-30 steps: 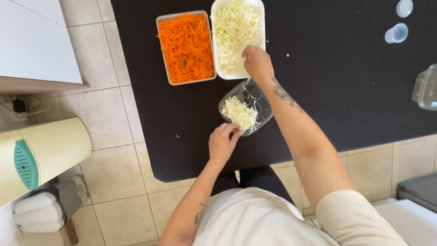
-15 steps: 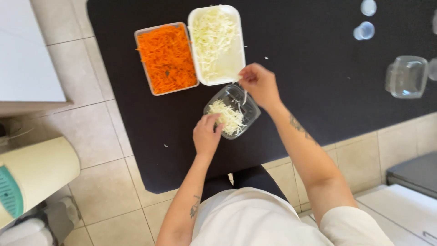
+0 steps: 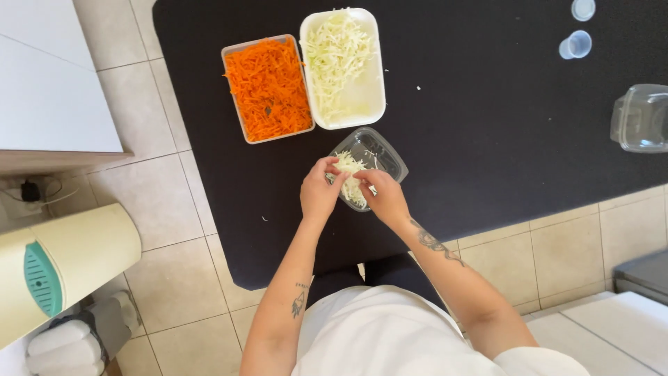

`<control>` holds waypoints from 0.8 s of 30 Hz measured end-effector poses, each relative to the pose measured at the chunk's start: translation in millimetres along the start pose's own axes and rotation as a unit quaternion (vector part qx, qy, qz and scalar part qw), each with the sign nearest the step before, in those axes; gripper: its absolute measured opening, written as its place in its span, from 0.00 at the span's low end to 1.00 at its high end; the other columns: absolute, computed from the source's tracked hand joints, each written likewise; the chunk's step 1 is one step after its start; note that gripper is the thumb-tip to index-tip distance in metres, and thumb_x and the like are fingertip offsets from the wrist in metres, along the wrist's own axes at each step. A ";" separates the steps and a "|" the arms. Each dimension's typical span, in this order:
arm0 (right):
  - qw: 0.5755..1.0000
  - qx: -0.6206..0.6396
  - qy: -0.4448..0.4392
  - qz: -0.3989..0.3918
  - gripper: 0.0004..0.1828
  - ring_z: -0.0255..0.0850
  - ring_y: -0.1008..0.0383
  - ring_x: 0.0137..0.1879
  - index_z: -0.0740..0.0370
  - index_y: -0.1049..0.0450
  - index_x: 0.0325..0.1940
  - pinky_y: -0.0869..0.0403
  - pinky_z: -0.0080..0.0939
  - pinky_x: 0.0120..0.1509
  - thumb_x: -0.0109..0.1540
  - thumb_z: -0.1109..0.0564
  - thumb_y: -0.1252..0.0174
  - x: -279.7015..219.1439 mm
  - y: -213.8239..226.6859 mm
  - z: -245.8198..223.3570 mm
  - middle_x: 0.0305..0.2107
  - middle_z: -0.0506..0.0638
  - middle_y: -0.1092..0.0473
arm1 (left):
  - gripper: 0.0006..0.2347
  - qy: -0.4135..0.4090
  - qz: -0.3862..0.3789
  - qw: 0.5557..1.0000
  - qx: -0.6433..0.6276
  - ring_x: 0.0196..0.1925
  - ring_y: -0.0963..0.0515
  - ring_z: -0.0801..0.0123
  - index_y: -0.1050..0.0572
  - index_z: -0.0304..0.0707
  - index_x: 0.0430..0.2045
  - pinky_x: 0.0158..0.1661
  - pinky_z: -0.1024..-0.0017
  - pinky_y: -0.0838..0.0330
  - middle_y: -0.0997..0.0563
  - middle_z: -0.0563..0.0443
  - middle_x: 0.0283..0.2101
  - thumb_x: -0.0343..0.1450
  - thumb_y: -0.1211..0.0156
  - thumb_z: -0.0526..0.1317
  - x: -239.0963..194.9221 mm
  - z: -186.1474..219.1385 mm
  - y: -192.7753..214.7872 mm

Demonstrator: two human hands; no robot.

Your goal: The person portions shredded cabbage and shredded carrots from two large containers into a smaller clear container. They use their hands to transfer the vegetables, layering the cabbage first and then the carrots, and finally pressing the contents down to compact them.

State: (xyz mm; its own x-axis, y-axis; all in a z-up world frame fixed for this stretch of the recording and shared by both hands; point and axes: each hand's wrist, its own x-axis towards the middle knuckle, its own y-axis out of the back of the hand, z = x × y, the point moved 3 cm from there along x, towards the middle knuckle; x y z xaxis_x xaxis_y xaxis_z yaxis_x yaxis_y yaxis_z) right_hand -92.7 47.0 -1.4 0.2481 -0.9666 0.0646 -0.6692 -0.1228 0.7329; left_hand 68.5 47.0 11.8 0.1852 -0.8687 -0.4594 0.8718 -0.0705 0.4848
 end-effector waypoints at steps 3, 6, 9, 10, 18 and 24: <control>1.000 0.010 -0.003 -0.008 0.19 0.38 0.25 0.37 0.49 0.27 0.44 0.23 0.36 0.42 0.53 0.66 0.41 0.1 16.2 -19.9 0.34 0.44 0.29 | 0.13 -0.075 0.016 0.997 0.032 0.36 0.23 0.65 0.29 0.56 0.41 0.37 0.67 0.27 0.24 0.64 0.33 0.63 0.39 0.43 5.8 1.7 -2.6; 0.996 0.075 -0.046 0.018 0.20 0.42 0.24 0.40 0.54 0.27 0.45 0.23 0.35 0.45 0.53 0.71 0.42 -8.4 18.0 -8.4 0.37 0.47 0.31 | 0.13 -0.201 0.021 0.973 0.108 0.38 0.23 0.63 0.26 0.60 0.41 0.38 0.67 0.27 0.28 0.63 0.36 0.67 0.47 0.34 9.4 -0.2 -5.8; 0.993 0.093 -0.058 0.033 0.20 0.45 0.24 0.39 0.58 0.27 0.45 0.22 0.36 0.44 0.52 0.72 0.41 -8.3 29.8 -15.6 0.33 0.50 0.32 | 0.10 -0.260 0.032 0.941 0.213 0.39 0.25 0.66 0.23 0.61 0.33 0.37 0.69 0.29 0.31 0.64 0.38 0.65 0.45 0.36 13.1 -7.9 -13.3; 0.993 0.094 -0.057 0.033 0.20 0.45 0.24 0.39 0.58 0.27 0.45 0.22 0.36 0.44 0.52 0.72 0.41 -9.3 33.9 -17.1 0.33 0.50 0.32 | 0.10 -0.261 0.033 0.941 0.214 0.39 0.25 0.66 0.23 0.61 0.33 0.37 0.69 0.29 0.31 0.64 0.38 0.65 0.45 0.36 12.5 -8.3 -13.6; 0.998 0.032 0.030 0.038 0.14 0.39 0.24 0.38 0.52 0.24 0.40 0.23 0.36 0.42 0.53 0.65 0.38 -0.1 29.2 -25.9 0.31 0.44 0.28 | 0.13 -0.250 0.046 0.958 0.137 0.40 0.24 0.65 0.23 0.61 0.36 0.40 0.69 0.27 0.29 0.63 0.37 0.66 0.47 0.34 10.7 -8.9 -2.2; 0.993 0.056 0.099 -0.014 0.16 0.46 0.26 0.46 0.52 0.28 0.50 0.26 0.45 0.49 0.58 0.60 0.43 9.9 27.3 -39.8 0.40 0.47 0.27 | 0.19 -0.268 0.058 0.941 0.200 0.43 0.25 0.64 0.31 0.55 0.48 0.40 0.68 0.28 0.29 0.60 0.42 0.64 0.49 0.31 -0.4 -10.9 12.9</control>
State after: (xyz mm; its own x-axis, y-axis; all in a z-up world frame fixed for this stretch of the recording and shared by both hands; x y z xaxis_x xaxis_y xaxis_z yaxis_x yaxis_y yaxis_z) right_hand -80.6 43.1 46.2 0.3936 -0.9005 0.1851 -0.7309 -0.1845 0.6571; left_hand 84.6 51.7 10.1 -0.0792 -0.9969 0.0029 0.5999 -0.0453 0.7988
